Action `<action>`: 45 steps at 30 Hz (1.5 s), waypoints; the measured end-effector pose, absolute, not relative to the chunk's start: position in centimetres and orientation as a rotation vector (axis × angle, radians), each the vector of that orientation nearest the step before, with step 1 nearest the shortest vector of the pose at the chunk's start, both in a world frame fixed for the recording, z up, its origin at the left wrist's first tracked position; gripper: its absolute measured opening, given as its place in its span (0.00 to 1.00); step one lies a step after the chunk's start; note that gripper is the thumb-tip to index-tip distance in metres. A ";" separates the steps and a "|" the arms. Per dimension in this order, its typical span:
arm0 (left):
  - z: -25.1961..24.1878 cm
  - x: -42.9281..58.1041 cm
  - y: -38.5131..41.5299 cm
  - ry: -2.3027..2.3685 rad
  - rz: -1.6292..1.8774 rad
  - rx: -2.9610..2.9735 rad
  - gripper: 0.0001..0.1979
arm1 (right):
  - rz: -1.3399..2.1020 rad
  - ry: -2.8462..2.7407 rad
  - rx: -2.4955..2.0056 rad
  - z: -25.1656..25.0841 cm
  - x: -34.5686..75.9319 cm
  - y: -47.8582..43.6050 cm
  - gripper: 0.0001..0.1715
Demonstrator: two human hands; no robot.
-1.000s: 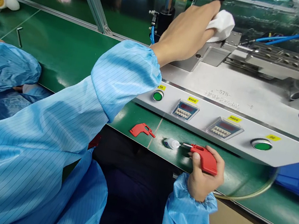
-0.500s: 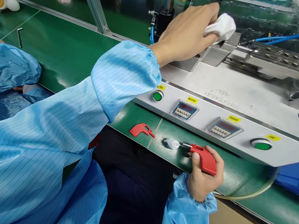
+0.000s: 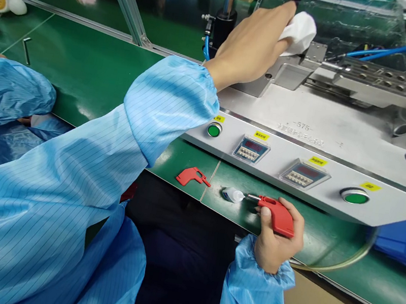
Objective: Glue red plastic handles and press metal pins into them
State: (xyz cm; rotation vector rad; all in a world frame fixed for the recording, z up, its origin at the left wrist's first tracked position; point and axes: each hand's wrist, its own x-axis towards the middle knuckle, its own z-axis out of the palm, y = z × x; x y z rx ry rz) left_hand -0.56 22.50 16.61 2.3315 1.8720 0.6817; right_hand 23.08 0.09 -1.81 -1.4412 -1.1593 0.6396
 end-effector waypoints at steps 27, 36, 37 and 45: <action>15.9 -0.7 23.1 1.854 0.787 2.445 0.10 | 0.632 -1.170 -1.460 -1.6 23.1 0.0 0.30; 16.0 -0.5 22.9 1.891 0.745 2.380 0.07 | 0.626 -1.166 -1.468 -1.5 23.0 0.0 0.30; 15.9 -0.5 23.1 1.893 0.743 2.375 0.07 | 0.625 -1.166 -1.468 -1.5 23.0 0.0 0.31; 15.9 -0.3 22.8 1.942 0.785 2.301 0.06 | 0.614 -1.172 -1.464 -1.4 23.0 0.0 0.29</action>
